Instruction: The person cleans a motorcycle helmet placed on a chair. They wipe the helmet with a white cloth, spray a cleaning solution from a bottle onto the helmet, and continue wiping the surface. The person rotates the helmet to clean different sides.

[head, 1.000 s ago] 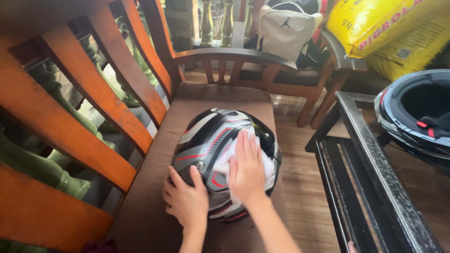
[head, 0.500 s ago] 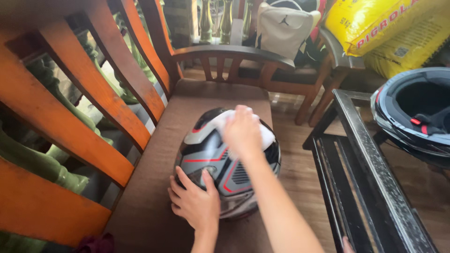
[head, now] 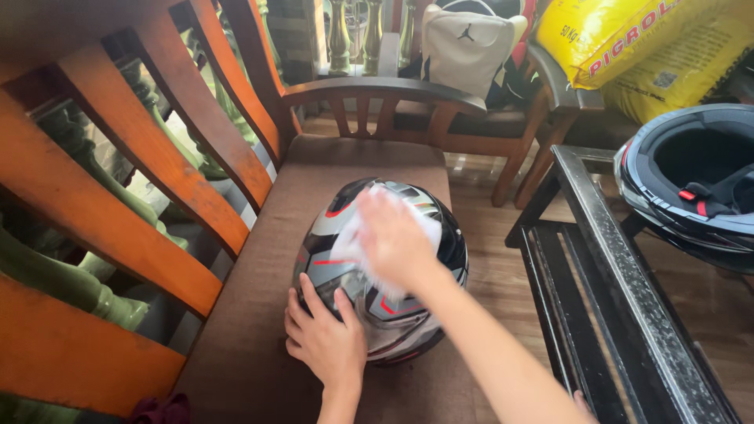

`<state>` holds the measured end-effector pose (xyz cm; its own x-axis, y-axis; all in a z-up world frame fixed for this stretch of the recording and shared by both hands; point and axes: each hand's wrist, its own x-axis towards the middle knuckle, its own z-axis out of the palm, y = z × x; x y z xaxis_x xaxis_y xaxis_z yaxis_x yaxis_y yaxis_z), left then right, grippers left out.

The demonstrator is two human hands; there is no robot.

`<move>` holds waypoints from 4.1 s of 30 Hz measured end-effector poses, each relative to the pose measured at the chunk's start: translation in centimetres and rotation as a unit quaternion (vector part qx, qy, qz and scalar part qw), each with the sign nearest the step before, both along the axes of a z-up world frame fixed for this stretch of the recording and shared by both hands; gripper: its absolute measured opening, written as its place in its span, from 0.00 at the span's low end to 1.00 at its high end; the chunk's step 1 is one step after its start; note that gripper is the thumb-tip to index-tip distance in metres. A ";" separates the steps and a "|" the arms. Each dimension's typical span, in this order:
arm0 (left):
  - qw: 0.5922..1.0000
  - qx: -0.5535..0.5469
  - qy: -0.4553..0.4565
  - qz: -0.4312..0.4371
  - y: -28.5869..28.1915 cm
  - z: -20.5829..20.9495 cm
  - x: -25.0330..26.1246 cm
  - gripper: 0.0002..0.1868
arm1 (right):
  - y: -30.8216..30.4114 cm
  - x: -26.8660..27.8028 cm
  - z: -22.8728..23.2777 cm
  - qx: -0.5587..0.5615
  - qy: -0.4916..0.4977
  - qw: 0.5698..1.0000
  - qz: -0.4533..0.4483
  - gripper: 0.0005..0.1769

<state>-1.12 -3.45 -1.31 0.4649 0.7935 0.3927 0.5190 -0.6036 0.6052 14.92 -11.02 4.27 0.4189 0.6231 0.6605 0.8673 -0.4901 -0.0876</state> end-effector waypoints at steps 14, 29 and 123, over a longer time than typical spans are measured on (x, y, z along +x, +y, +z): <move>0.999 -0.016 -0.045 0.005 0.7 -1.7 -2.4 0.35 | 0.8 7.0 -0.6 -0.082 0.216 0.948 -0.220 0.27; 0.999 -0.037 -0.036 0.003 2.5 -1.5 -1.4 0.33 | -0.4 -13.8 -3.2 0.075 -0.015 0.992 -0.097 0.38; 0.556 -0.766 -0.307 -0.099 2.3 -3.8 -5.0 0.34 | 9.0 -2.0 2.6 -0.236 0.004 0.967 -0.094 0.30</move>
